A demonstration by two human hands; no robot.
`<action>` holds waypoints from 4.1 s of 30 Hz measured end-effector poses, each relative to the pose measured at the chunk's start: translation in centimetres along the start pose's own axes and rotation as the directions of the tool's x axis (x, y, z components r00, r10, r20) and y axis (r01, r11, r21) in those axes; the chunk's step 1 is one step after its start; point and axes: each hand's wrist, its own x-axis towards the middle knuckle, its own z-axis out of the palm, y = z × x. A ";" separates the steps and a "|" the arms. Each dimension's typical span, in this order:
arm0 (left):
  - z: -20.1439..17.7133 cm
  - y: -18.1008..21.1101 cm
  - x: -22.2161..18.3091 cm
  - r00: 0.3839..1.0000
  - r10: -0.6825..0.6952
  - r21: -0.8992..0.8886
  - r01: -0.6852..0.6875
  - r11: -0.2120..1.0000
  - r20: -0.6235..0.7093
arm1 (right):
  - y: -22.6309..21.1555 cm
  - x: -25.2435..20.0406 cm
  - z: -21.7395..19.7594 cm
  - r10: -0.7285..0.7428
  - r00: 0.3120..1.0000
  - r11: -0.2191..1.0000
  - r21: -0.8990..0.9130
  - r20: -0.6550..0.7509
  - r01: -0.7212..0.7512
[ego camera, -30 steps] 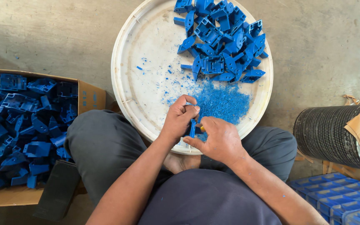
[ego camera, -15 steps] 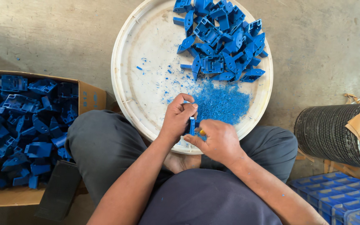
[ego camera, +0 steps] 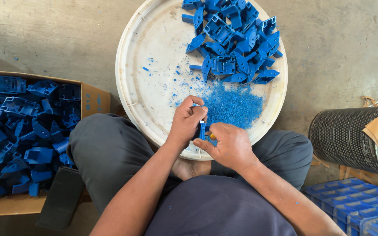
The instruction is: The person trims excess plastic from blue components using a utility knife while working over a bucket lid.
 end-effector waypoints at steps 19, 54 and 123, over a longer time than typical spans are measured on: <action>-0.1 -0.6 0.2 0.998 0.057 -0.002 -0.057 0.998 -0.002 | 0.4 -0.3 0.7 0.026 0.999 0.996 -0.089 0.033 -0.023; 0.2 -0.9 0.4 0.974 -0.168 -0.085 0.156 0.984 -0.154 | 1.0 1.8 -0.8 0.172 0.984 0.983 -0.076 0.041 -0.169; 0.3 0.6 -0.7 0.958 0.266 0.077 -0.275 0.958 0.110 | 1.4 1.8 0.4 0.310 0.950 0.950 0.018 0.035 -0.311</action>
